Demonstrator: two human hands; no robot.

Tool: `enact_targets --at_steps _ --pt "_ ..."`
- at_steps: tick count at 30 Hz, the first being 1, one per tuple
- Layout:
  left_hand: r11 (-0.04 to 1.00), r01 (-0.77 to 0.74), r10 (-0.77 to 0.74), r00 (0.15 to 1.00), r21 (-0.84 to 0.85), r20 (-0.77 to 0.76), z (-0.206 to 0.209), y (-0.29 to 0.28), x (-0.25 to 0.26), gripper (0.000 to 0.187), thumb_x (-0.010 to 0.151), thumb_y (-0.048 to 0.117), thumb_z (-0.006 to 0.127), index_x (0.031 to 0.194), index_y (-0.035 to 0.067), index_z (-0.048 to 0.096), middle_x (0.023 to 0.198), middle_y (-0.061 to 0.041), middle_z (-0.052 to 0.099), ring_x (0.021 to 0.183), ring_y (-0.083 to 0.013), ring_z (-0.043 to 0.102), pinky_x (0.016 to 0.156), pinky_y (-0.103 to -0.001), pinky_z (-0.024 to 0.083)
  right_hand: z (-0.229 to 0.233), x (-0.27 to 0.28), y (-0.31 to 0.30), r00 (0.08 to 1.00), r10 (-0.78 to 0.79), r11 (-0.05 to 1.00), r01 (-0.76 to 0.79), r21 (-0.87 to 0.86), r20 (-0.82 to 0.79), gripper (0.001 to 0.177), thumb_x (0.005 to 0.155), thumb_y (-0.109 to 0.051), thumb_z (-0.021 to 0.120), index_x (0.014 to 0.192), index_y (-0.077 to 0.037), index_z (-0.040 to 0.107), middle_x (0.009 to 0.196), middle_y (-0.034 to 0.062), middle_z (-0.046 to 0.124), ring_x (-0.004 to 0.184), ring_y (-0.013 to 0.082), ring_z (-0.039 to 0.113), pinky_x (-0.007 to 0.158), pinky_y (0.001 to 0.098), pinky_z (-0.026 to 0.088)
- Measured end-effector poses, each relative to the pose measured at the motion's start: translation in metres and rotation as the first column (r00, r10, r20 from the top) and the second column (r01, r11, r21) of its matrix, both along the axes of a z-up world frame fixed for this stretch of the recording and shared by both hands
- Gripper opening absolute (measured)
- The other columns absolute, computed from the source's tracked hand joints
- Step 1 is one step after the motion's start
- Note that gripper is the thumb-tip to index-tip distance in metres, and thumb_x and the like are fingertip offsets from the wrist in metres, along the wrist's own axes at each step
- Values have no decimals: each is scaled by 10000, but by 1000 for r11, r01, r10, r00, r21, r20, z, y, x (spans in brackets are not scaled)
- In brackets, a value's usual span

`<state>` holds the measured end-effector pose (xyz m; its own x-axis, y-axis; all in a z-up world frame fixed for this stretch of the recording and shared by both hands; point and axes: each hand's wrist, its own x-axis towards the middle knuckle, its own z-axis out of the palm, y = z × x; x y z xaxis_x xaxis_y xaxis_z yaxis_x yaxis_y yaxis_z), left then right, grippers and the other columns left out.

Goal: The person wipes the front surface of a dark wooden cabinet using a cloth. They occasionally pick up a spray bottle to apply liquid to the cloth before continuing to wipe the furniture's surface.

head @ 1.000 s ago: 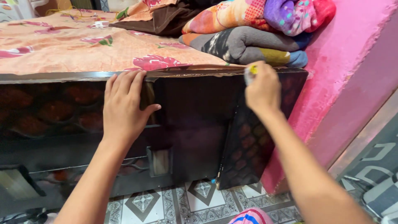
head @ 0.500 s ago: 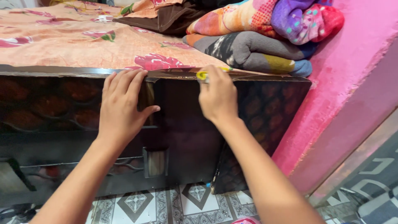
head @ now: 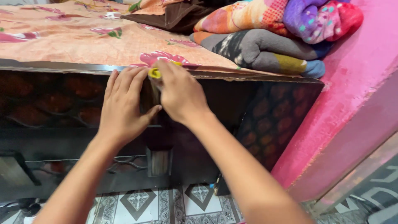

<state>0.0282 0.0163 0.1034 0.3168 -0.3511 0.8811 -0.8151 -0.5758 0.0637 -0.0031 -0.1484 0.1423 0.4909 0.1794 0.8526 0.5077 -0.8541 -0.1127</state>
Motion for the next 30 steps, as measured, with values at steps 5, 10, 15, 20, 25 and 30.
enact_targets --at_steps 5,10,15,20,25,30 --pt "968 -83 84 996 236 6 22 50 2 780 810 357 764 1509 154 484 1491 -67 533 1424 -256 439 1207 -531 182 -2 -8 -41 992 -128 992 128 7 20 293 933 -119 511 1207 -35 574 1123 241 685 1058 465 640 861 549 503" --pt "933 -167 136 984 319 120 20 77 2 764 889 395 656 1560 105 434 1539 -101 490 1442 -274 419 1211 -467 255 1 -19 -87 936 -351 933 353 76 -38 208 996 -143 481 1145 -31 574 974 280 686 948 513 648 792 615 464" --pt "957 -189 151 973 220 177 4 69 4 716 923 364 629 1555 86 443 1549 -97 485 1454 -280 411 1228 -507 244 3 -27 -110 907 -418 907 414 72 50 232 1054 -180 505 1189 -2 563 959 299 678 896 539 636 753 627 460" --pt "985 -143 127 980 101 156 -7 60 8 647 980 311 624 1556 73 452 1533 -97 495 1479 -301 393 1260 -542 216 -3 -6 -71 846 -530 846 521 114 63 206 1016 -188 550 1122 -14 575 973 275 693 935 506 654 782 622 467" --pt "992 -74 63 993 103 101 -2 68 9 615 936 142 583 1537 74 472 1541 -89 508 1474 -288 409 1261 -535 212 -14 15 13 890 -431 902 427 60 151 291 961 -173 567 1174 23 594 999 247 676 944 457 643 828 555 500" --pt "983 -50 36 996 175 85 17 97 20 597 850 59 537 1443 -7 518 1482 -164 548 1424 -328 461 1234 -533 222 -21 35 92 919 -330 942 334 19 218 338 914 -144 560 1213 6 609 1018 193 675 995 408 642 886 496 514"
